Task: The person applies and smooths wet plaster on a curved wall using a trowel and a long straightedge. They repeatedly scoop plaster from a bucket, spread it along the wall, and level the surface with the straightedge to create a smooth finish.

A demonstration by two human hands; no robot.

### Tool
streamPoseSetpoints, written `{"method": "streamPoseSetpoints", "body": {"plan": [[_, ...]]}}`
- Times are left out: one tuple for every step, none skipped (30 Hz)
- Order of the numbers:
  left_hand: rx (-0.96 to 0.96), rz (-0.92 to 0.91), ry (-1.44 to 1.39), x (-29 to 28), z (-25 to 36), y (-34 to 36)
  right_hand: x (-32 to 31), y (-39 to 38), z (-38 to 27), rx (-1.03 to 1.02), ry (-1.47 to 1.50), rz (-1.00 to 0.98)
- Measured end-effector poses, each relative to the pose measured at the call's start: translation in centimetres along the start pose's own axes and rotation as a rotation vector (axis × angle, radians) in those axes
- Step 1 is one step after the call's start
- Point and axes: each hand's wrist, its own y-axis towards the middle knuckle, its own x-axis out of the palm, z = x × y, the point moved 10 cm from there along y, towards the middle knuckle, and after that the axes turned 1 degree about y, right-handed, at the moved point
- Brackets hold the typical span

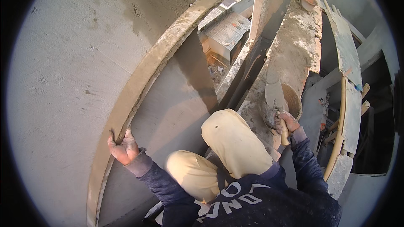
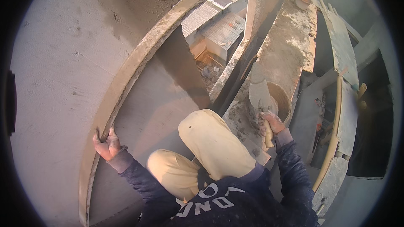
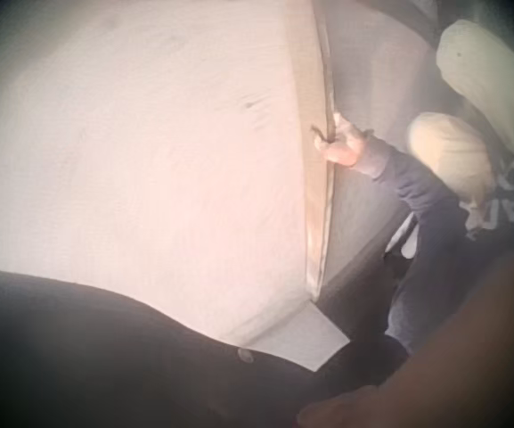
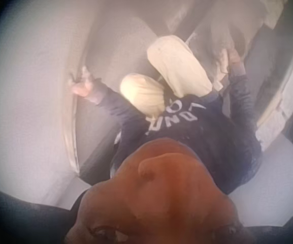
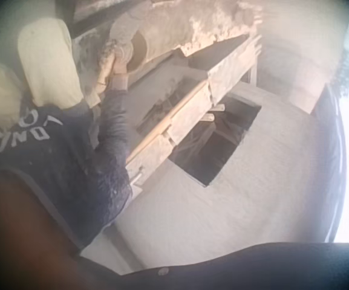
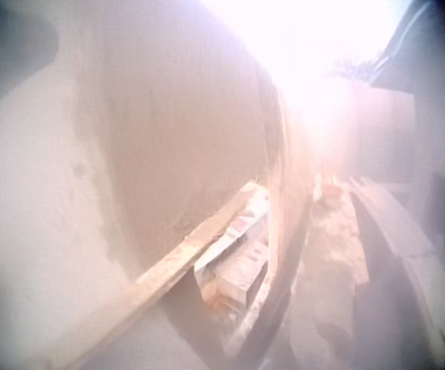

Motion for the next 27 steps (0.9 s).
{"method": "streamPoseSetpoints", "body": {"plan": [[-0.011, -0.031, 0.003, -0.1, -0.1, 0.4, 2.9, 0.1, -2.2, -0.081, 0.071, -0.112], [-0.014, -0.036, -0.009, 0.0, 0.1, 0.4, 6.1, -0.1, -4.5, -0.135, 0.227, -0.207], [-0.017, -0.038, -0.021, 0.1, 0.3, 0.3, 9.3, -0.7, -6.9, -0.185, 0.384, -0.301], [-0.018, -0.038, -0.032, 0.1, 0.6, 0.1, 11.7, -1.1, -9.4, -0.284, 0.437, -0.363], [-0.014, -0.04, -0.034, 0.0, 0.7, 0.1, 13.8, -1.8, -11.9, -0.386, 0.488, -0.42], [-0.008, -0.042, -0.034, 0.0, 0.9, 0.0, 15.2, -2.6, -14.3, -0.519, 0.469, -0.384], [0.002, -0.042, -0.033, -0.2, 1.3, 0.0, 16.7, -3.6, -16.5, -0.649, 0.451, -0.348], [0.001, -0.042, -0.03, -0.1, 1.1, 0.1, 17.8, -4.9, -18.6, -0.786, 0.432, -0.304], [0.004, -0.042, -0.023, -0.2, 0.9, 0.1, 18.6, -6.0, -20.5, -0.939, 0.379, -0.209], [0.004, -0.04, -0.016, -0.1, 0.7, 0.1, 19.1, -7.0, -22.1, -1.09, 0.323, -0.109], [-0.007, -0.062, -0.038, 0.4, 0.5, -0.2, 19.4, -6.5, -22.7, -1.145, 0.308, -0.027], [-0.003, -0.052, -0.039, 0.3, 0.6, -0.2, 19.7, -6.0, -23.1, -1.186, 0.273, 0.123], [-0.005, -0.045, -0.037, 0.3, 0.1, 0.0, 20.0, -5.5, -23.4, -1.226, 0.237, 0.283], [-0.01, -0.037, -0.038, 0.4, -0.3, 0.0, 20.1, -4.9, -23.7, -1.262, 0.198, 0.444], [0.004, -0.04, -0.032, 0.9, 0.2, -0.3, 20.3, -4.3, -23.9, -1.339, -0.051, 0.76], [-0.003, -0.047, -0.035, 1.8, -0.5, -0.6, 20.3, -3.0, -23.7, -1.396, -0.319, 1.094], [-0.022, -0.053, -0.038, 2.4, -1.7, -1.2, 21.8, -0.4, -23.2, -1.555, -0.711, 1.24], [-0.015, -0.042, -0.021, 1.5, -1.0, -1.4, 25.0, 3.8, -21.5, -1.316, -0.82, 0.58], [0.011, -0.046, -0.01, 0.8, 0.5, -1.1, 29.8, 3.6, -17.2, -1.252, -0.919, 0.295], [0.021, -0.057, -0.007, 0.8, 1.2, -0.7, 34.0, 2.5, -12.9, -1.169, -0.999, 0.018], [0.011, -0.046, -0.019, 0.9, 1.0, -0.9, 36.0, -1.5, -11.6, -1.276, -0.902, -0.072], [0.014, -0.038, -0.008, 0.5, 0.8, -0.8, 35.9, -1.0, -11.2, -1.159, -0.818, -0.15], [0.019, -0.029, 0.004, 0.3, 0.5, -0.5, 35.7, -0.3, -10.7, -1.04, -0.733, -0.226], [0.025, -0.019, 0.017, -0.2, 0.5, -0.4, 35.5, 0.7, -9.9, -0.918, -0.645, -0.299], [0.009, -0.022, -0.004, -0.1, 0.2, -0.4, 34.9, 1.7, -10.6, -0.813, -0.513, -0.313], [-0.005, -0.031, -0.021, -0.1, 0.2, -0.3, 34.4, 3.0, -11.2, -0.708, -0.375, -0.327], [-0.017, -0.038, -0.036, -0.1, 0.3, -0.2, 34.2, 4.5, -11.6, -0.598, -0.238, -0.342]]}}
